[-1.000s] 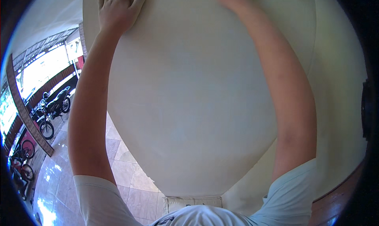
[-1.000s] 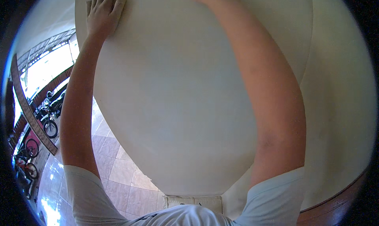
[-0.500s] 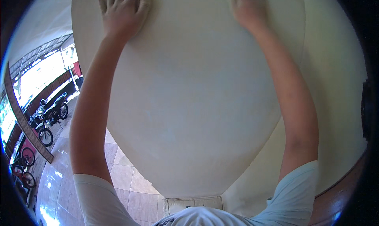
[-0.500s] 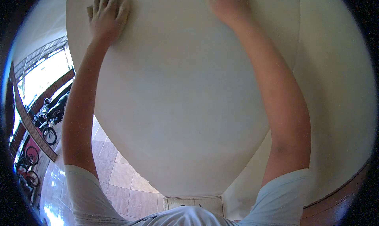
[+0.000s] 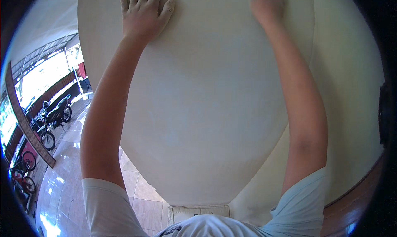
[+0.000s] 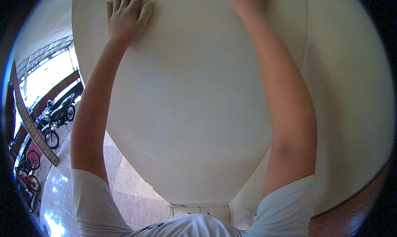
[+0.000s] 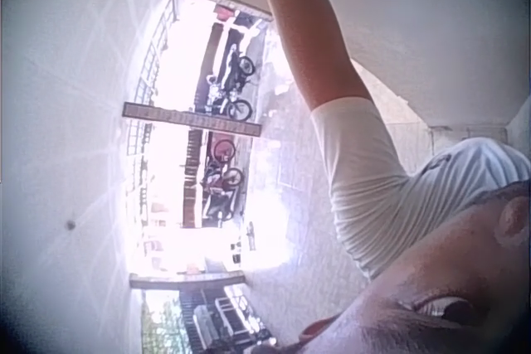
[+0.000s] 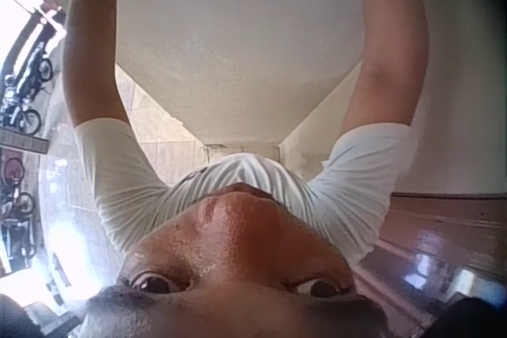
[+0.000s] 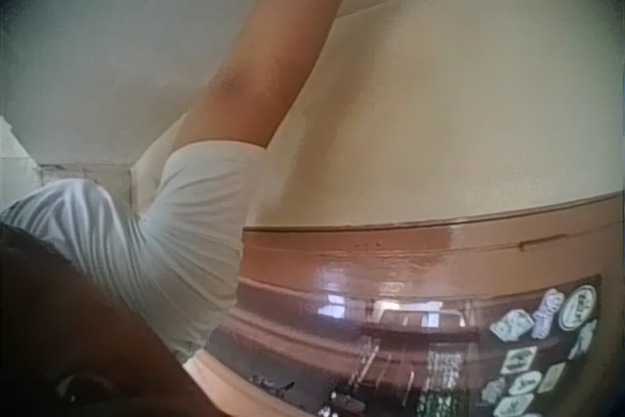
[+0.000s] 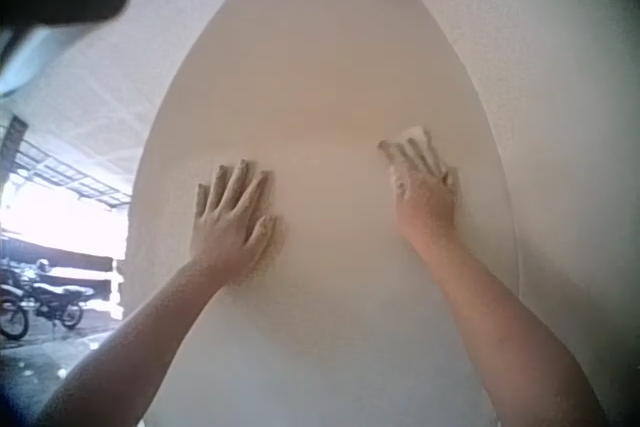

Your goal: Sanding the surface of a wall using a piece of sandpaper.

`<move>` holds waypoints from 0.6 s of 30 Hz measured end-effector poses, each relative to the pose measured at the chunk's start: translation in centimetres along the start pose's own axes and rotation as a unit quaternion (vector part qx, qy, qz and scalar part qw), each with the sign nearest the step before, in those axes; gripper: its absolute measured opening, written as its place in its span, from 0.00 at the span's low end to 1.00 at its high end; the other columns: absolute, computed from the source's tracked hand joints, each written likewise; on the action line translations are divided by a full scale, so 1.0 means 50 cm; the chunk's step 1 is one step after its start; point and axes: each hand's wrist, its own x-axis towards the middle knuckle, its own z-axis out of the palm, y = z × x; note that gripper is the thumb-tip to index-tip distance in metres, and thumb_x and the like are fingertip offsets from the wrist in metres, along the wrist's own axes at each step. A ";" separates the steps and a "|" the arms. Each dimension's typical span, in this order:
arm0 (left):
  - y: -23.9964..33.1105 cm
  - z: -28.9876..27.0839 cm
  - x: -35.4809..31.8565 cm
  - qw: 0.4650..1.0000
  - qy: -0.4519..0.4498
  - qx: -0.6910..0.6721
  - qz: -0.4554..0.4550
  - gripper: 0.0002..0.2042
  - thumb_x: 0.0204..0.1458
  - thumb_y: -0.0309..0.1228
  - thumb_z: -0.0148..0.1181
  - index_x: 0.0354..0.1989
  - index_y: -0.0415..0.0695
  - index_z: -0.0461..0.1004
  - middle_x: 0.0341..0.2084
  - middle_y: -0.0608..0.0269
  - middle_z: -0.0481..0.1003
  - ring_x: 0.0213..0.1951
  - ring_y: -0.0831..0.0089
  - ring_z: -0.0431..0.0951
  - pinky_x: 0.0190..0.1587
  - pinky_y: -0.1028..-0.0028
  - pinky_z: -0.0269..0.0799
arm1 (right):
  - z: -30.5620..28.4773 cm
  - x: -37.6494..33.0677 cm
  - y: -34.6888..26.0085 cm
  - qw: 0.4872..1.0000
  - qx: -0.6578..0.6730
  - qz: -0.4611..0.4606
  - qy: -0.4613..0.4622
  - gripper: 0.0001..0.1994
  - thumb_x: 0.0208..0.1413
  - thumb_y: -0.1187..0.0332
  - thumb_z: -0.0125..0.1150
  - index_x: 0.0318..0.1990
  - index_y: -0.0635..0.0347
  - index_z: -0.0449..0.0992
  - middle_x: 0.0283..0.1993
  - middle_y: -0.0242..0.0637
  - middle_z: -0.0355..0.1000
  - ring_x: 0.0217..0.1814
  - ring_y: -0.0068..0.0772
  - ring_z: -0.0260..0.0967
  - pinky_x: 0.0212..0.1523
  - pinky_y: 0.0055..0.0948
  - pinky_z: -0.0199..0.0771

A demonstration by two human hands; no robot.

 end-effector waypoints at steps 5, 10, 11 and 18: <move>-0.020 -0.009 -0.009 1.000 -0.007 0.026 0.005 0.31 0.60 0.48 0.40 0.71 0.53 0.46 0.72 0.58 0.39 0.72 0.54 0.33 0.70 0.50 0.27 | 0.008 -0.113 -0.024 0.894 -0.144 -0.373 0.200 0.22 0.62 0.67 0.48 0.64 0.36 0.62 0.71 0.28 0.52 0.75 0.33 0.44 0.72 0.55 0.36; -0.013 -0.003 -0.016 1.000 -0.013 0.023 0.011 0.31 0.60 0.48 0.40 0.71 0.53 0.45 0.72 0.58 0.38 0.72 0.53 0.32 0.70 0.50 0.27 | 0.000 -0.131 -0.018 0.955 -0.023 -0.222 0.193 0.20 0.65 0.65 0.44 0.64 0.35 0.63 0.71 0.27 0.54 0.74 0.34 0.44 0.73 0.53 0.34; -0.014 -0.001 -0.018 1.000 -0.012 0.025 0.014 0.31 0.60 0.48 0.40 0.71 0.53 0.44 0.72 0.57 0.37 0.72 0.53 0.32 0.70 0.50 0.26 | 0.013 -0.134 -0.018 0.931 -0.111 -0.297 0.182 0.20 0.66 0.63 0.41 0.64 0.35 0.62 0.71 0.26 0.54 0.74 0.34 0.45 0.74 0.51 0.33; 0.068 0.003 -0.033 0.996 -0.048 0.025 0.066 0.32 0.61 0.49 0.39 0.71 0.53 0.43 0.72 0.55 0.36 0.72 0.51 0.31 0.69 0.48 0.26 | -0.016 -0.103 0.037 0.955 0.088 -0.132 0.250 0.19 0.65 0.64 0.43 0.62 0.37 0.66 0.70 0.29 0.55 0.74 0.35 0.45 0.74 0.48 0.33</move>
